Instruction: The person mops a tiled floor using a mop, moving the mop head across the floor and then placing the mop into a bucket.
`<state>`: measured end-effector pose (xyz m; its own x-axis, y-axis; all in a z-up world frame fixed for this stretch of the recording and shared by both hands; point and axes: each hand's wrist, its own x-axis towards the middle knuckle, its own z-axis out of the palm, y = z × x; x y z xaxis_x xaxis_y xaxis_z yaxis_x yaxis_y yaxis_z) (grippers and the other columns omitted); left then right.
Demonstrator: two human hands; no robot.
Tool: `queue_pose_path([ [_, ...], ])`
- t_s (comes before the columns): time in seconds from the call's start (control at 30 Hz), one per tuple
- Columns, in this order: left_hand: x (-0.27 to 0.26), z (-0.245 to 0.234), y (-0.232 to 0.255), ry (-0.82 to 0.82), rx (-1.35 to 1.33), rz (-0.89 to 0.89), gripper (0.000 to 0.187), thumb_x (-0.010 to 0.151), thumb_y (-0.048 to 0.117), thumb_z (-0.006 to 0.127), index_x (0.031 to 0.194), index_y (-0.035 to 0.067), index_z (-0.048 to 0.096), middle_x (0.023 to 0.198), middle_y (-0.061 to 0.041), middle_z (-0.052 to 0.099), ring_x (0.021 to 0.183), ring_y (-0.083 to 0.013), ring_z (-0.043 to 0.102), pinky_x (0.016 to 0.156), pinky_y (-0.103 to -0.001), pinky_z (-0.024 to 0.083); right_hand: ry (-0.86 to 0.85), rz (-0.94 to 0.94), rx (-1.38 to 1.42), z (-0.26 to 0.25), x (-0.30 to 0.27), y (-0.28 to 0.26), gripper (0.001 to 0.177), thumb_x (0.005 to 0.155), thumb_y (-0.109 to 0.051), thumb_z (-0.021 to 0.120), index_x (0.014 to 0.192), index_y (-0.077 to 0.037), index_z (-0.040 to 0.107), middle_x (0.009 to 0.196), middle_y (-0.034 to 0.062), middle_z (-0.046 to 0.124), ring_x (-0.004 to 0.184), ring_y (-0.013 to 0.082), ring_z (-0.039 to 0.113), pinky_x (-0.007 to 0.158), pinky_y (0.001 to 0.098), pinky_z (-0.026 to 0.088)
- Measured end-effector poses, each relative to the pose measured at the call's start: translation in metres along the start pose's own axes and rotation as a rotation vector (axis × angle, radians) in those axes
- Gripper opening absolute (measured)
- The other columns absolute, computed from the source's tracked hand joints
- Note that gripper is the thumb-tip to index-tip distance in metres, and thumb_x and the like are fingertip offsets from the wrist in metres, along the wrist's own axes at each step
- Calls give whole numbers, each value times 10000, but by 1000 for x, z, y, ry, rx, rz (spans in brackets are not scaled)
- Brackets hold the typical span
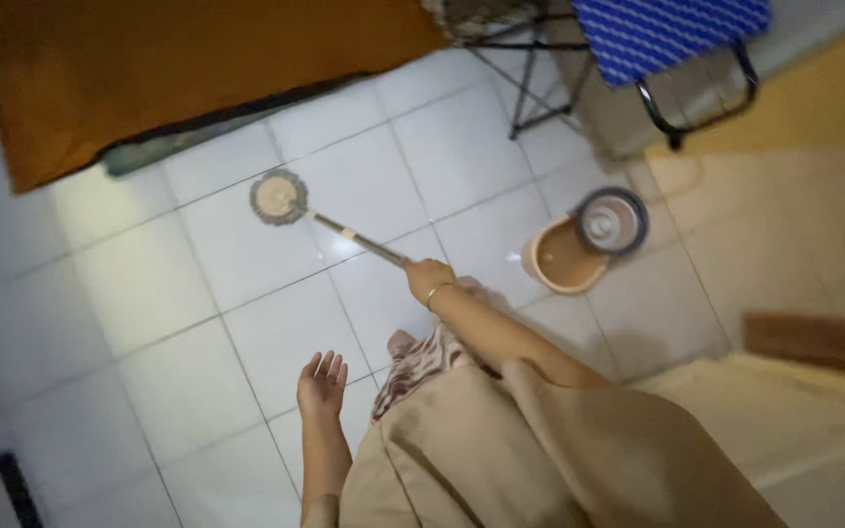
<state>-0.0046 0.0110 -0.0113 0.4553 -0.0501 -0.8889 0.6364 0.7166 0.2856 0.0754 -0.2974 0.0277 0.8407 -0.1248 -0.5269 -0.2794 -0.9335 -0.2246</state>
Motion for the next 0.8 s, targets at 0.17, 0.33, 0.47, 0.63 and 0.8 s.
queue_pose_path([
  [0.17,29,26,-17,-144,171,-114,471,986,258,544,1392,20,515,1407,-194,564,1302,-379,545,1081,-498,457,31,54,-7,-5,-79,52,494,878,-196,613,1369,-252,601,1062,148,744,1002,367,708,822,499,567],
  [0.33,56,104,-65,-311,511,-86,424,976,261,580,1348,57,576,1276,-191,631,1082,-332,652,890,-454,539,57,225,124,-53,-161,89,391,899,-302,654,1290,-286,675,1128,132,706,1040,353,673,864,491,545],
  [0.47,47,161,-138,-534,923,38,431,919,220,613,1345,168,651,1292,-171,672,967,-230,663,731,-381,542,18,281,171,-106,-219,128,373,874,-323,674,1238,-250,713,1086,131,739,998,344,697,874,482,550],
  [0.63,-2,209,-247,-878,1765,946,742,675,311,909,1361,266,630,1435,-189,539,1363,-414,440,1035,-593,323,207,69,251,-136,-261,187,329,849,-289,699,1134,-135,759,998,186,751,922,382,713,846,480,561],
  [0.8,-50,250,-345,-565,1738,942,405,767,368,809,1156,281,737,1360,-89,603,1294,-353,516,1069,-531,408,207,21,371,-161,-286,239,319,850,-219,709,1139,-87,739,1001,207,739,909,387,716,813,462,565],
])
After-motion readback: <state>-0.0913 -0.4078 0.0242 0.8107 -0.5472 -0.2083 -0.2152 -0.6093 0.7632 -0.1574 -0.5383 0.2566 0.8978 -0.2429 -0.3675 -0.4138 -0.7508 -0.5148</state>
